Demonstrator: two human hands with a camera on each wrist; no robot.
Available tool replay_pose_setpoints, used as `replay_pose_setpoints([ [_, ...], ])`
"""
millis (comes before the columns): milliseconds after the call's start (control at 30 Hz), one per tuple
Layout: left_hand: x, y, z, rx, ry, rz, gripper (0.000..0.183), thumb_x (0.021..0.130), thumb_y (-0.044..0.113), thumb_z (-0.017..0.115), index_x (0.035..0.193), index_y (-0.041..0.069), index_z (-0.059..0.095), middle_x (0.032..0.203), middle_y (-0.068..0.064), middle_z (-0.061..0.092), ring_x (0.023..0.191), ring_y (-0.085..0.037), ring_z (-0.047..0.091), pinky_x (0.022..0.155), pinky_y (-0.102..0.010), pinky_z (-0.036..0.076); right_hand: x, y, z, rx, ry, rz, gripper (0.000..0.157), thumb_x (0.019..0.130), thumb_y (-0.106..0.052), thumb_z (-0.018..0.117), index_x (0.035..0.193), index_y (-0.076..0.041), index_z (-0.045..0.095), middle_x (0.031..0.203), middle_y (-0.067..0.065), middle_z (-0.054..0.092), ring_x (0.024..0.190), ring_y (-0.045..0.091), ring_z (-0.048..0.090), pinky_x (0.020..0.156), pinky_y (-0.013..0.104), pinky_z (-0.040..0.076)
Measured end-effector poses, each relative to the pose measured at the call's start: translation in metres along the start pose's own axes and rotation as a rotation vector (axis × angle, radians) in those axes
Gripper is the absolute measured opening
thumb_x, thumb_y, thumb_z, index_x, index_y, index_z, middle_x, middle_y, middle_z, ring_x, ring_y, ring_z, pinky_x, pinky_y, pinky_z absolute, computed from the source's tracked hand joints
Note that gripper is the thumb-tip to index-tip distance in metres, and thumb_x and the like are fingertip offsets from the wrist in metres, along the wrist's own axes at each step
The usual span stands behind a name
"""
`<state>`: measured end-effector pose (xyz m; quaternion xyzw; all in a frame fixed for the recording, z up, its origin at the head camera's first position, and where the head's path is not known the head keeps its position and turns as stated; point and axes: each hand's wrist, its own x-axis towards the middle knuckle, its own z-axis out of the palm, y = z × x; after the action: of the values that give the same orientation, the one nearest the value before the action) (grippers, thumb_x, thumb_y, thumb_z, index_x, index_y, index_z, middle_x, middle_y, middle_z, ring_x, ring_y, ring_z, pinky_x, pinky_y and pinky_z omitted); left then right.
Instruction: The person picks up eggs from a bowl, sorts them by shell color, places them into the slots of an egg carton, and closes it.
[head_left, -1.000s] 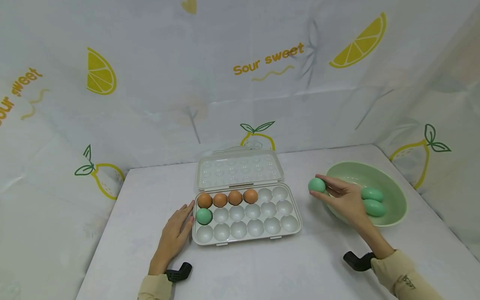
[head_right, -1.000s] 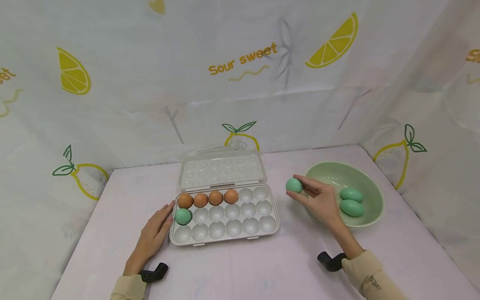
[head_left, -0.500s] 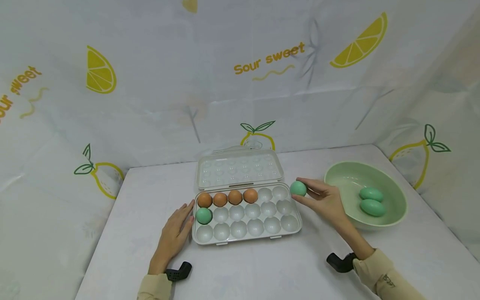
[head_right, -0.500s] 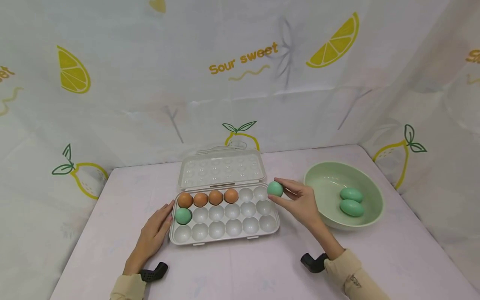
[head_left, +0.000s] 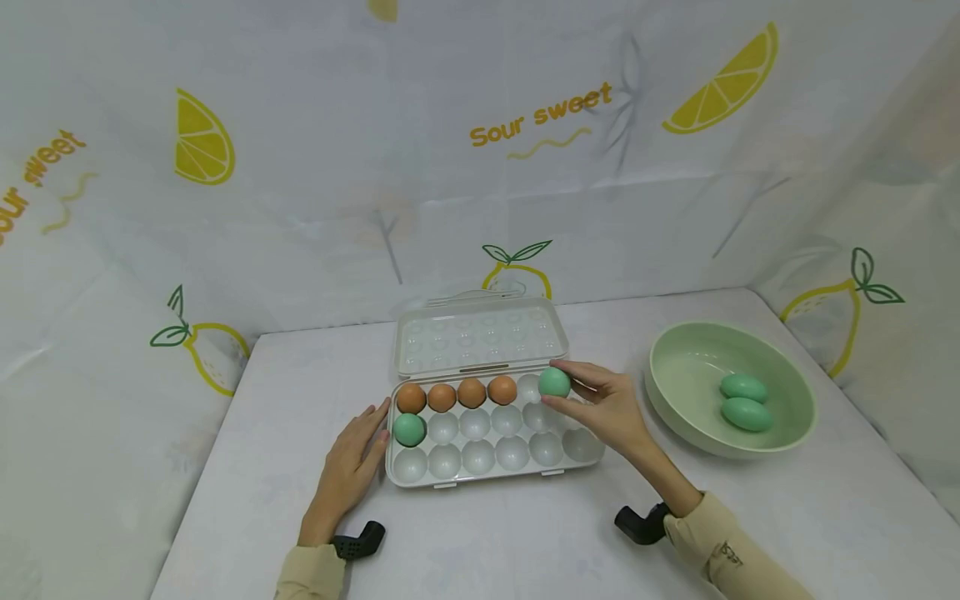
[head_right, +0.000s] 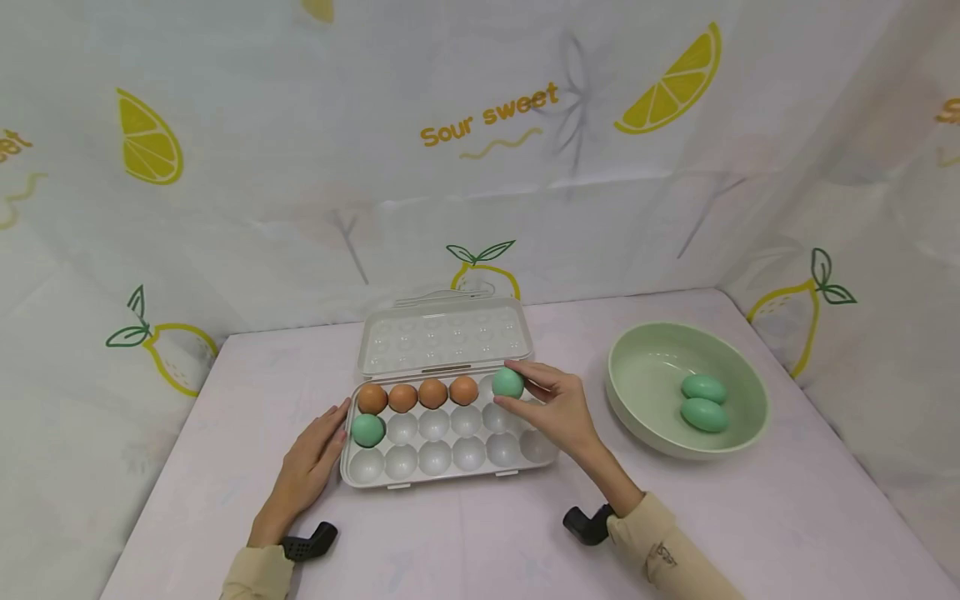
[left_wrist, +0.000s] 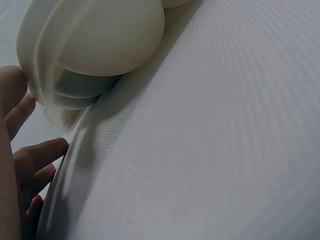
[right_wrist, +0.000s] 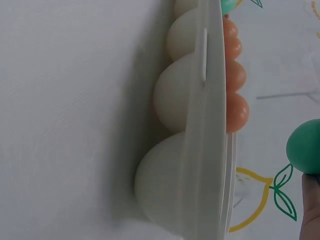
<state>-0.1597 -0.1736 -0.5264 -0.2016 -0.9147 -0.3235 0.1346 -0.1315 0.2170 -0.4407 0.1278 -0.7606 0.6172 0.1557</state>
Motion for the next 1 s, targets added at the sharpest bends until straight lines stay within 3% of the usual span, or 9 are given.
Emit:
replay_pose_setpoints([
  [100,0.001,0.0,0.0,-0.001,-0.009,-0.006,0.048,0.104,0.022,0.056,0.152,0.014,0.051,0.15,-0.009,0.059,0.141,-0.036,0.053,0.121,-0.051,0.034,0.001,-0.003,0.007,0.008,-0.005,-0.011,0.051,0.074,0.011,0.084,0.123,0.009,0.069,0.122,0.014,0.073,0.11,-0.005,0.068,0.094,0.018,0.059],
  [333,0.002,0.002,0.0,0.001,-0.011,-0.003,0.048,0.105,0.022,0.056,0.152,0.013,0.051,0.15,-0.01,0.059,0.141,-0.036,0.053,0.121,-0.05,0.034,0.004,-0.005,0.021,0.063,-0.041,-0.032,0.051,0.074,0.013,0.083,0.123,0.011,0.069,0.121,0.002,0.074,0.111,-0.004,0.068,0.096,0.019,0.059],
  [467,0.001,0.0,0.0,-0.004,-0.015,-0.012,0.048,0.105,0.022,0.056,0.152,0.013,0.051,0.15,-0.01,0.058,0.142,-0.036,0.053,0.122,-0.05,0.034,0.004,-0.004,0.032,0.071,-0.065,-0.043,0.05,0.075,0.011,0.083,0.122,0.012,0.068,0.121,0.024,0.072,0.113,-0.003,0.067,0.096,0.02,0.059],
  [600,0.0,-0.001,0.0,-0.007,-0.019,-0.015,0.048,0.105,0.022,0.055,0.152,0.013,0.05,0.151,-0.01,0.058,0.142,-0.036,0.052,0.122,-0.05,0.033,0.004,-0.003,0.046,0.087,-0.095,-0.059,0.049,0.075,0.009,0.084,0.122,0.013,0.068,0.12,0.034,0.069,0.113,-0.002,0.068,0.097,0.02,0.059],
  [1000,0.0,0.0,0.0,-0.008,-0.016,-0.014,0.048,0.105,0.022,0.056,0.152,0.013,0.051,0.151,-0.009,0.058,0.142,-0.036,0.052,0.122,-0.049,0.033,0.002,-0.002,0.095,0.189,-0.161,-0.068,0.05,0.074,0.01,0.084,0.121,0.015,0.068,0.117,0.033,0.067,0.112,-0.001,0.066,0.099,0.022,0.058],
])
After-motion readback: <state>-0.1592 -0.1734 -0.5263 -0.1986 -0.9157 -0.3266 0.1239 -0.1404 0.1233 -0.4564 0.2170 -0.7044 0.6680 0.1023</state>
